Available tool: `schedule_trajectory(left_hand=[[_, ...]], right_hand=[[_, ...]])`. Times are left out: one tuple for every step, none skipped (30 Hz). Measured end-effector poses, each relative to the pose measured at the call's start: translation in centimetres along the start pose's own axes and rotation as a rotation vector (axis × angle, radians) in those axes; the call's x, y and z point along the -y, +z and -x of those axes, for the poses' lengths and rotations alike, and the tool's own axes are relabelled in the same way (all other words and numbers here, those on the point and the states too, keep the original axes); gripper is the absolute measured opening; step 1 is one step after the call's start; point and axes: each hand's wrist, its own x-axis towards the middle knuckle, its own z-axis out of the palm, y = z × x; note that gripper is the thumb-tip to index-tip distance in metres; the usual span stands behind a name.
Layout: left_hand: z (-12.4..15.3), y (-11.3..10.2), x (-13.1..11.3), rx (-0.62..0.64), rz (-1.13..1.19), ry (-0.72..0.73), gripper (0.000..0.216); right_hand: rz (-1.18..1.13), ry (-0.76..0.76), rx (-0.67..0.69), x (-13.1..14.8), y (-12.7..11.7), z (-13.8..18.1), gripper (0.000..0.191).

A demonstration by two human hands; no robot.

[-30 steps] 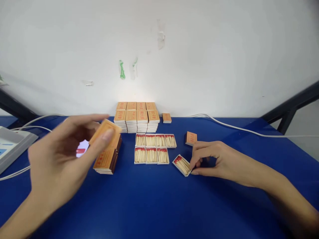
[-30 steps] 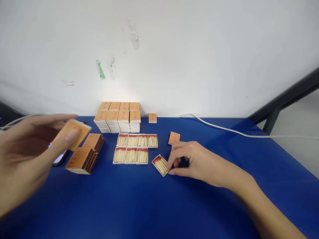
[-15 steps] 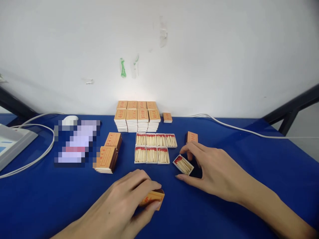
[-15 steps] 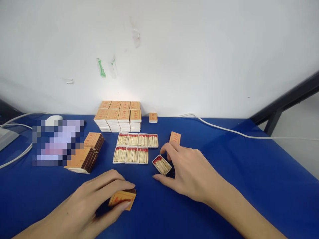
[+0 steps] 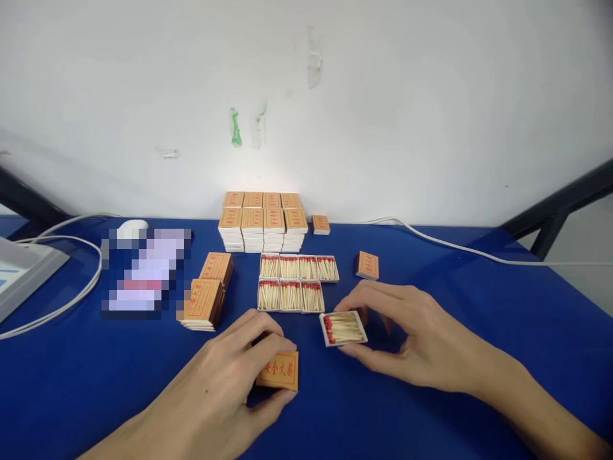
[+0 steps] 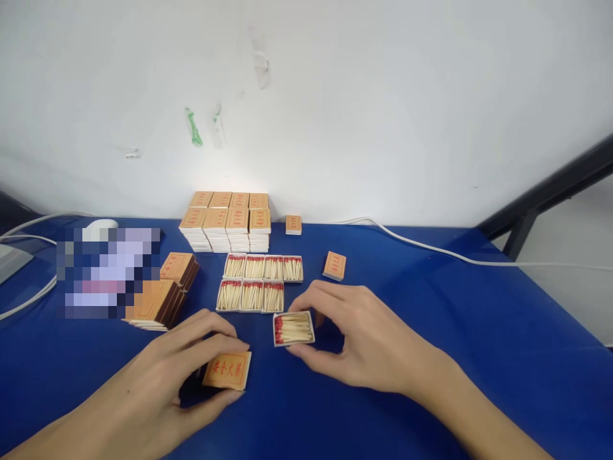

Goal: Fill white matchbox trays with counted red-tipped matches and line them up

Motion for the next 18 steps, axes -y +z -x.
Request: schedule_trajectory(left_hand=[[-0.1,0.0,0.0,-0.026,0.025,-0.008,0.029],[-0.2,0.1,0.0,-0.051,0.050,-0.015,0.028],[-0.2,0.1,-0.1,-0.069,0.075,-0.018,0.027],[-0.2,0.2,-0.1,-0.089,0.099,-0.012,0.027],[-0.2,0.2,-0.1,-0.101,0.118,-0.006,0.028],[-0.2,0.2,-0.2,-0.106,0.132,0.002,0.029],[-0.1,0.3,-0.2,-0.107,0.141,0.012,0.029],[-0.1,0.3,-0.2,-0.111,0.146,0.022,0.031],[-0.1,0.3,-0.2,-0.112,0.148,0.029,0.032],[-0.1,0.3,-0.2,-0.109,0.148,0.034,0.032],[-0.1,0.3,-0.2,-0.105,0.148,0.039,0.033],[-0.2,0.3,-0.1,-0.104,0.148,0.042,0.034],[-0.2,0.3,-0.1,-0.104,0.147,0.045,0.034],[-0.3,0.3,-0.1,-0.106,0.145,0.048,0.035],[-0.3,0.3,-0.1,-0.109,0.143,0.050,0.034],[-0.4,0.3,-0.1,-0.111,0.141,0.052,0.034],[-0.4,0.3,0.0,-0.109,0.140,0.051,0.034],[-0.5,0.4,0.0,-0.111,0.141,0.051,0.034]], right_hand=[[-0.026,-0.029,-0.002,0.2,0.4,0.0,0.021],[-0.046,-0.053,-0.005,0.5,0.8,0.0,0.021],[-0.065,-0.070,0.000,0.7,1.2,0.0,0.022],[-0.080,-0.085,0.002,0.9,1.5,0.0,0.023],[-0.093,-0.096,0.005,1.0,1.8,0.0,0.023],[-0.102,-0.102,0.006,1.1,2.0,0.0,0.023],[-0.108,-0.107,0.009,1.2,2.2,0.0,0.024],[-0.110,-0.109,0.012,1.2,2.3,0.0,0.025],[-0.111,-0.111,0.015,1.2,2.3,0.0,0.026],[-0.113,-0.113,0.019,1.2,2.4,0.0,0.026],[-0.117,-0.116,0.024,1.1,2.4,0.0,0.026],[-0.121,-0.119,0.027,1.1,2.4,0.0,0.026],[-0.123,-0.121,0.028,1.0,2.4,0.0,0.026],[-0.122,-0.124,0.027,1.0,2.4,0.0,0.025],[-0.119,-0.127,0.028,1.0,2.5,0.0,0.025],[-0.110,-0.132,0.024,1.0,2.5,0.0,0.026],[-0.098,-0.139,0.015,1.0,2.6,0.0,0.026],[-0.089,-0.149,0.003,1.1,2.6,0.0,0.027]])
